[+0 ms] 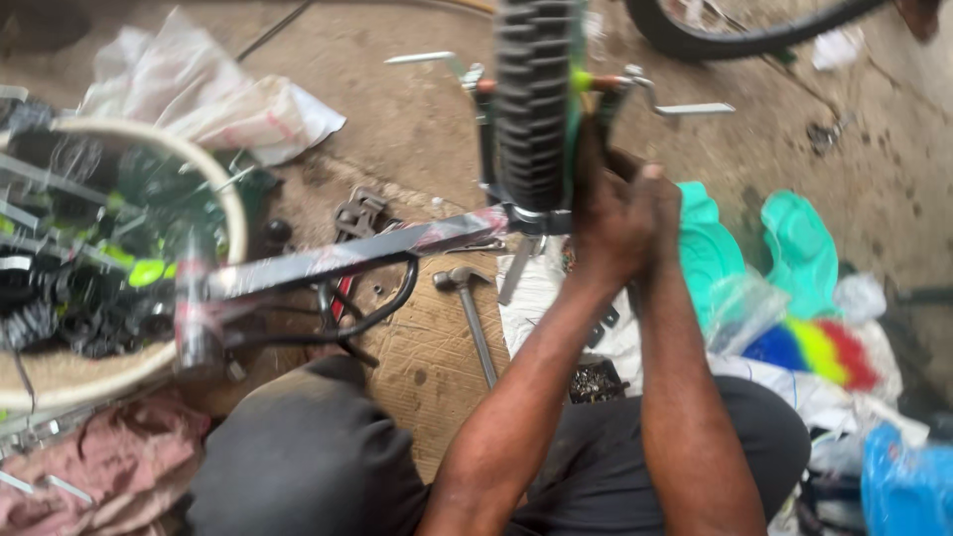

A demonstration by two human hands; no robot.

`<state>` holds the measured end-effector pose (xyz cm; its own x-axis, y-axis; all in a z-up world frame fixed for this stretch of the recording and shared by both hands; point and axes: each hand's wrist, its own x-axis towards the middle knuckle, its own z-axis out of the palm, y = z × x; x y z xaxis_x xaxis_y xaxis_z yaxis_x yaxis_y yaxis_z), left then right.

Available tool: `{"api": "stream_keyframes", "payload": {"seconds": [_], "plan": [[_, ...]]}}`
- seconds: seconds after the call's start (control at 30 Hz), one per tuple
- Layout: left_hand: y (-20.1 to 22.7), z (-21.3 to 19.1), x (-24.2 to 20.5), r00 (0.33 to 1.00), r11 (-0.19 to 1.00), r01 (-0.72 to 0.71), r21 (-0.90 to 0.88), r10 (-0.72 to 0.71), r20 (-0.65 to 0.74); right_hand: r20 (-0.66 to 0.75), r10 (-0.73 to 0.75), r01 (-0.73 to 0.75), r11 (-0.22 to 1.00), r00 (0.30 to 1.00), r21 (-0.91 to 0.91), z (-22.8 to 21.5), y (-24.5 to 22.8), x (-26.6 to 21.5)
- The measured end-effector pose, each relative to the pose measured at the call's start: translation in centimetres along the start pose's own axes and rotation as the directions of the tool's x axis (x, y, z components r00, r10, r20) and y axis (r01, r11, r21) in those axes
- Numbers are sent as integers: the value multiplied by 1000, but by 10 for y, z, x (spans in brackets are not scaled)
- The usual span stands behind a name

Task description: The person assembles a child's tricycle by attaching a green plastic wheel to the frame using a wrench and hammer. They tighten the axle nut, secure the wheel, and test its rotation.

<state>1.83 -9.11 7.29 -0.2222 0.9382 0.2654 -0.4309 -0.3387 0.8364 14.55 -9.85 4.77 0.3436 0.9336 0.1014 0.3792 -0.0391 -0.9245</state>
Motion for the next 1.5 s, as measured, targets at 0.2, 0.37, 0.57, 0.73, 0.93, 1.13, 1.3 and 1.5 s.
{"api": "stream_keyframes", "payload": {"seconds": [0.2,0.37,0.57,0.73,0.93,1.13,1.3,1.5], "plan": [[-15,6,26,988,980,92,-174,-112,-105,-26,205,-183,919,978,350,-43,24,-11],[-29,2,33,970,974,173,-145,-194,-146,-109,539,-266,570,835,777,-63,32,-45],[-50,-1,37,983,932,142,-334,-171,-61,-216,454,-209,715,864,667,-35,-15,-71],[-52,-2,48,967,916,225,-333,-251,-38,-46,242,-183,832,969,523,-10,-88,-61],[-71,-1,63,995,953,-33,-302,4,-98,30,-305,294,880,952,-372,28,-144,-37],[-70,4,58,969,890,213,-404,-247,-33,443,-641,653,122,627,-748,64,-183,30],[-55,-1,49,988,921,100,-376,-137,-74,379,-311,459,245,872,-854,80,-176,46],[-42,-2,42,991,975,45,-219,-71,-113,451,-439,562,161,777,-811,63,-163,37]]}}
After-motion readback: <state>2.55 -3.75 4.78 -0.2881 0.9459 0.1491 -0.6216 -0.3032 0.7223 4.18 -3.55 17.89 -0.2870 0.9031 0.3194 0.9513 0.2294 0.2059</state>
